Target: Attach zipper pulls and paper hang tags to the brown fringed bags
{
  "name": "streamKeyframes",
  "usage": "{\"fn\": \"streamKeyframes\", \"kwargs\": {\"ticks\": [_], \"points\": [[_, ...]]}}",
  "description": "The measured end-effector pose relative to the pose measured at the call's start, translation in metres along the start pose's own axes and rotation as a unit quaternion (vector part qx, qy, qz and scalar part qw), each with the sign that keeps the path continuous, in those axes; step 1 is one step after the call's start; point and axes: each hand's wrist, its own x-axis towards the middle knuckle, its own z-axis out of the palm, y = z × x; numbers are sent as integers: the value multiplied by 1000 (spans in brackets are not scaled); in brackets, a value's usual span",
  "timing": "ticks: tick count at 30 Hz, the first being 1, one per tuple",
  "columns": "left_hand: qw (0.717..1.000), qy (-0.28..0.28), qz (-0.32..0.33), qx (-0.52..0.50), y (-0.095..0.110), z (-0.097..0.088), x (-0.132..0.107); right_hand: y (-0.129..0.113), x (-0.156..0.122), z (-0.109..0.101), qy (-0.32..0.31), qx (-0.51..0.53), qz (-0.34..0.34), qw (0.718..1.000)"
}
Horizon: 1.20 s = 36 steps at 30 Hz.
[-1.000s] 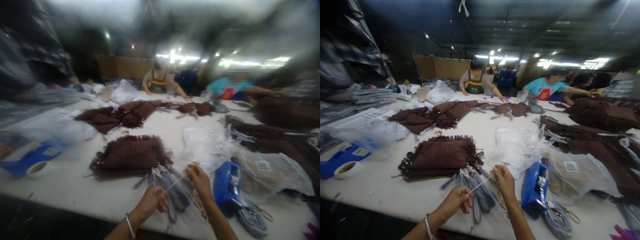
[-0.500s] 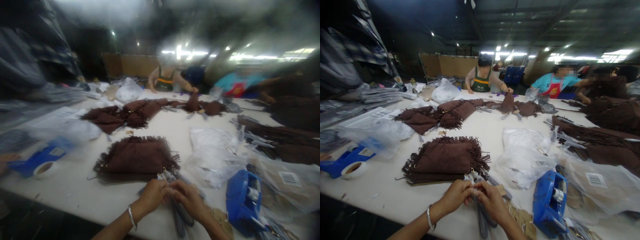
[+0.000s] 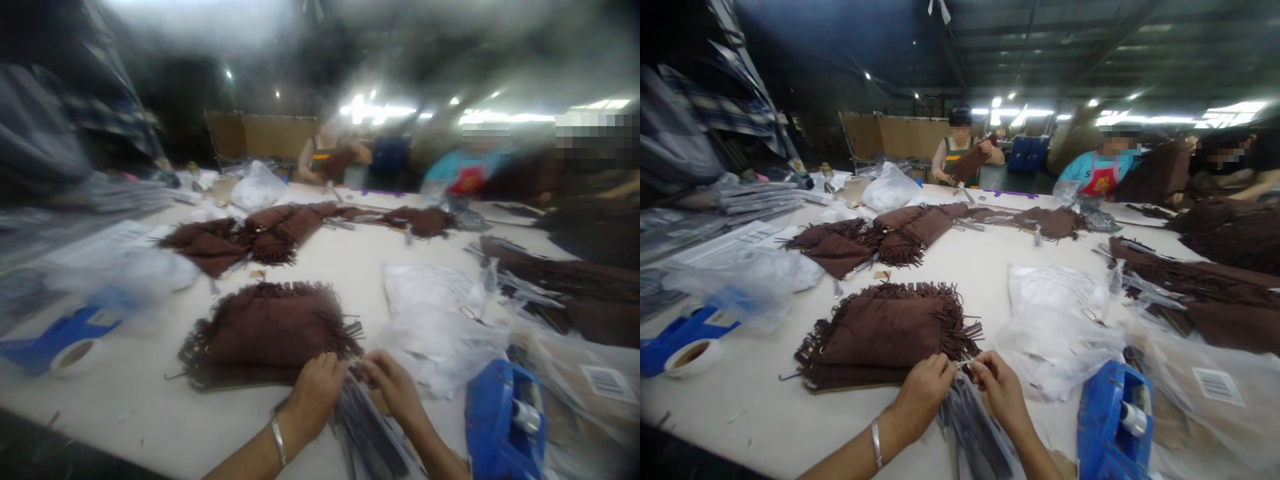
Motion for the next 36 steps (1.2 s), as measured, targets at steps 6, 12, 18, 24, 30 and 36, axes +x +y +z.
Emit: {"fn": "streamKeyframes", "kwargs": {"ticks": [6,12,18,24,30,36], "points": [[993,-39,88,70,-4,2,24,21,3,-15,37,116,52,991],[995,-22,75,-60,-27,-13,29,21,-1,-34,72,161,88,980],[824,154,-260,-479,-39,-9,19,20,6,-31,108,282,126,945],[683,178,-349,-616,-46,-4,13,5,12,28,10,200,105,974],[653,166,-332,-660,-53,0,8,-7,10,56,12,47,17,999],[643,162,-321,-676,-53,1,6,-9,10,47,30,-43,-13,999]]}}
